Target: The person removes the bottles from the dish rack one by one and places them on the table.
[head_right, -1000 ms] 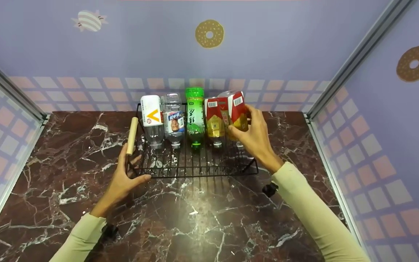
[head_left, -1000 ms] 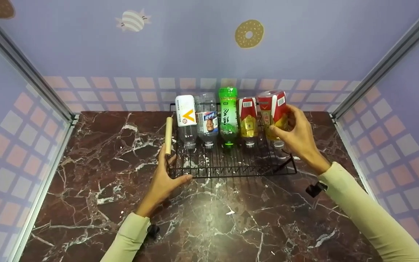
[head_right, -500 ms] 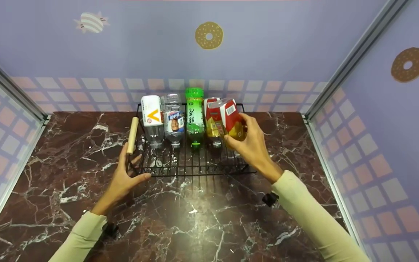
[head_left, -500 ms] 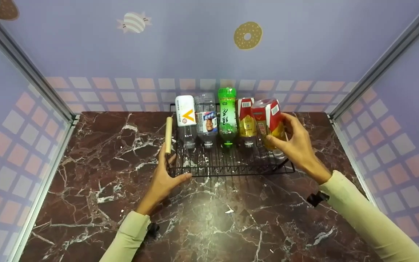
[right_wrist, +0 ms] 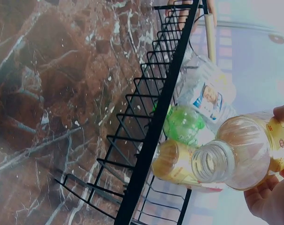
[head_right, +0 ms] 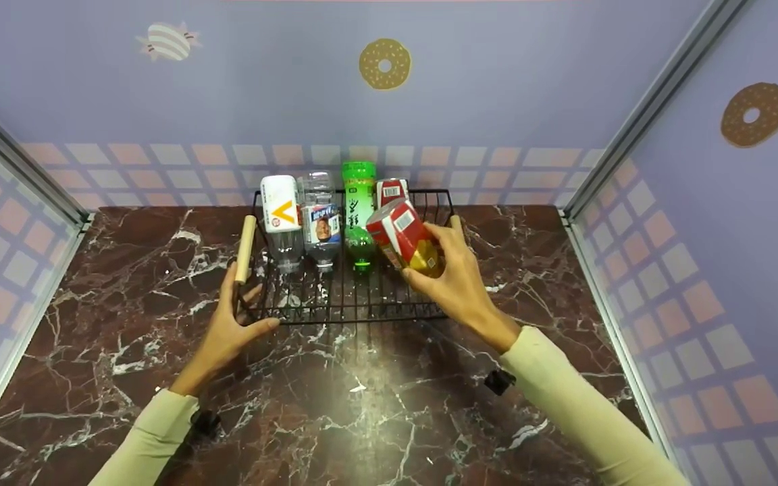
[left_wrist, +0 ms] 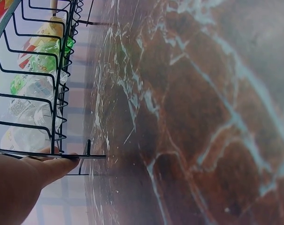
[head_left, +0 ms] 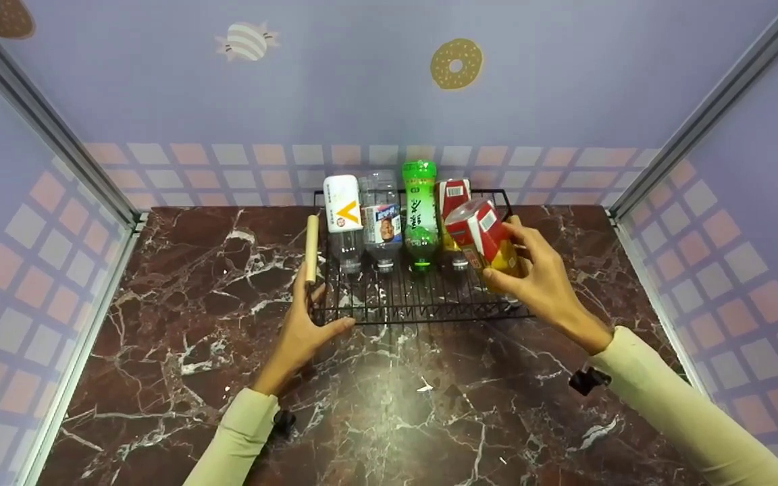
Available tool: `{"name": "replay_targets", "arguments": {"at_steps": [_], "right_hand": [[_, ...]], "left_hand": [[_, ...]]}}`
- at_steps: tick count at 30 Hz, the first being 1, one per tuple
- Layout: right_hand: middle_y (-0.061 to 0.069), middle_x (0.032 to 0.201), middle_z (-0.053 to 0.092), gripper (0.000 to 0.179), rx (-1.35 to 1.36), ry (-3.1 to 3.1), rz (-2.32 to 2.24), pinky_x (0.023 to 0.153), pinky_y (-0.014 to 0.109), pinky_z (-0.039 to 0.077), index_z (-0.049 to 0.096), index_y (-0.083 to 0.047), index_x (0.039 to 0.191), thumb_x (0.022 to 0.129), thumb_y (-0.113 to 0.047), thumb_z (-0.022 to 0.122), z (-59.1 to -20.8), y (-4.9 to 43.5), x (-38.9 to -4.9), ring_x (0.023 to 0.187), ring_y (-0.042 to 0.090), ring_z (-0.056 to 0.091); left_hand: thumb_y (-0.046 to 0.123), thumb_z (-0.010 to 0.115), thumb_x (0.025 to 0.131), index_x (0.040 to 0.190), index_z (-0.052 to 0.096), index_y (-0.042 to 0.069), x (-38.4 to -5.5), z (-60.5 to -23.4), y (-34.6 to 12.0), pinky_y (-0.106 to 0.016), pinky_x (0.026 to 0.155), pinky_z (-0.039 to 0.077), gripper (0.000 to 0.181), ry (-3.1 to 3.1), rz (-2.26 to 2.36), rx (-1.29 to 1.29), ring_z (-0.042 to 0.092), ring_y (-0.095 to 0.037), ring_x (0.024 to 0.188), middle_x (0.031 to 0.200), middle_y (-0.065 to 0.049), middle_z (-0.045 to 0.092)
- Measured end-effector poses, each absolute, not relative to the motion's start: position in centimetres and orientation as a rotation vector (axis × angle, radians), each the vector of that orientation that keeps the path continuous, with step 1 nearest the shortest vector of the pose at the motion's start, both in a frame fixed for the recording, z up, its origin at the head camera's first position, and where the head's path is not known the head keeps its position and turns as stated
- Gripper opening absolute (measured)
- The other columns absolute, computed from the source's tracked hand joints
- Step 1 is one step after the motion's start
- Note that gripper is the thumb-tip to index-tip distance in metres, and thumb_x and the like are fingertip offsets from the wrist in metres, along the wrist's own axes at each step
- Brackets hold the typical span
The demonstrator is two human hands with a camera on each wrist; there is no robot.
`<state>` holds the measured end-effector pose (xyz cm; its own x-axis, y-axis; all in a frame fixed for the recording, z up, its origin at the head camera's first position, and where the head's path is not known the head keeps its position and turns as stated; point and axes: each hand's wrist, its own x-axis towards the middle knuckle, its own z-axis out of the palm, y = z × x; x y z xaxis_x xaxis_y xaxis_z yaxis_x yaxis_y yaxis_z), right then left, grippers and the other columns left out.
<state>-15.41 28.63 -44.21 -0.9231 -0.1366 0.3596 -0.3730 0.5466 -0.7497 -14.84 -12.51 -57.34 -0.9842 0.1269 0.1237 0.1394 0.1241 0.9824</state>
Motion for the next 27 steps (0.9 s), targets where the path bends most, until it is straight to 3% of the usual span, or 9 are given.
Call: {"name": "replay_targets", "arguments": {"at_steps": [2, 4, 7, 10, 16, 19, 22, 23, 27], "right_hand": [[0.021, 0.145, 0.061, 0.078, 0.441, -2.546, 1.299, 0.104, 0.053, 0.061, 0.056, 0.001, 0.156, 0.087, -0.002, 0.092, -44.3, 28.4, -15.2, 0.124, 0.036, 0.066], [0.024, 0.158, 0.054, 0.078, 0.455, -2.561, 1.301, 0.104, 0.049, 0.062, 0.056, 0.000, 0.156, 0.087, -0.002, 0.092, -44.4, 28.2, -14.9, 0.127, 0.035, 0.066], [0.025, 0.176, 0.029, 0.079, 0.481, -2.570, 1.322, 0.106, 0.041, 0.061, 0.056, 0.001, 0.156, 0.086, -0.001, 0.092, -44.6, 27.8, -14.5, 0.131, 0.035, 0.065], [0.024, 0.182, 0.010, 0.079, 0.516, -2.574, 1.332, 0.108, 0.036, 0.060, 0.055, 0.003, 0.155, 0.085, 0.001, 0.092, -44.9, 27.5, -14.0, 0.140, 0.037, 0.059], [0.025, 0.180, 0.020, 0.078, 0.621, -2.536, 1.218, 0.122, 0.042, 0.049, 0.061, 0.005, 0.150, 0.081, -0.002, 0.096, -45.4, 26.9, -13.8, 0.170, 0.038, 0.010], [0.023, 0.170, 0.043, 0.078, 0.648, -2.538, 1.216, 0.117, 0.043, 0.053, 0.061, 0.003, 0.150, 0.080, -0.003, 0.096, -45.5, 26.5, -13.7, 0.159, 0.035, 0.037], [0.019, 0.152, 0.061, 0.079, 0.657, -2.565, 1.248, 0.107, 0.040, 0.060, 0.059, 0.002, 0.152, 0.082, -0.003, 0.095, -45.6, 26.1, -13.3, 0.136, 0.031, 0.060], [0.018, 0.148, 0.063, 0.079, 0.660, -2.577, 1.260, 0.102, 0.041, 0.063, 0.059, 0.002, 0.153, 0.083, -0.003, 0.095, -45.6, 25.9, -13.2, 0.127, 0.030, 0.064], [0.020, 0.144, 0.064, 0.077, 0.722, -2.581, 1.230, 0.102, 0.046, 0.064, 0.059, 0.003, 0.152, 0.084, -0.003, 0.095, -45.9, 25.5, -13.0, 0.126, 0.032, 0.065]], "left_hand": [[0.016, 0.099, 0.082, 0.179, 0.000, 0.023, -14.9, -57.4, -12.5, -0.070, 0.130, 0.025, 0.139, -2.350, -2.056, -0.279, 0.039, -0.043, 0.159, 0.182, -0.025, 0.000], [0.017, 0.099, 0.082, 0.179, 0.000, 0.023, -14.9, -57.4, -12.5, -0.070, 0.131, 0.024, 0.139, -2.359, -2.047, -0.276, 0.040, -0.043, 0.159, 0.182, -0.025, 0.000], [0.018, 0.098, 0.084, 0.179, -0.001, 0.021, -15.0, -57.3, -12.5, -0.071, 0.131, 0.023, 0.137, -2.374, -2.028, -0.276, 0.040, -0.043, 0.159, 0.182, -0.026, 0.001], [0.018, 0.098, 0.084, 0.179, -0.001, 0.022, -14.9, -57.2, -12.5, -0.070, 0.131, 0.023, 0.137, -2.385, -2.019, -0.268, 0.041, -0.042, 0.159, 0.182, -0.025, 0.000], [0.018, 0.098, 0.084, 0.179, -0.001, 0.022, -14.7, -57.2, -12.6, -0.070, 0.131, 0.022, 0.137, -2.383, -2.029, -0.265, 0.040, -0.042, 0.159, 0.183, -0.024, -0.001], [0.019, 0.099, 0.084, 0.179, -0.001, 0.022, -14.8, -57.2, -12.6, -0.071, 0.130, 0.024, 0.137, -2.380, -2.034, -0.265, 0.040, -0.042, 0.159, 0.182, -0.025, 0.000], [0.019, 0.099, 0.083, 0.179, 0.000, 0.023, -14.7, -57.1, -12.6, -0.072, 0.129, 0.025, 0.138, -2.381, -2.034, -0.264, 0.040, -0.043, 0.159, 0.182, -0.026, 0.000], [0.019, 0.099, 0.083, 0.179, 0.000, 0.023, -14.7, -57.2, -12.6, -0.072, 0.129, 0.025, 0.138, -2.381, -2.031, -0.263, 0.040, -0.042, 0.159, 0.182, -0.026, 0.000], [0.020, 0.099, 0.084, 0.179, 0.000, 0.023, -14.7, -57.2, -12.6, -0.074, 0.129, 0.024, 0.137, -2.386, -2.022, -0.263, 0.041, -0.042, 0.159, 0.183, -0.024, 0.002]]}}
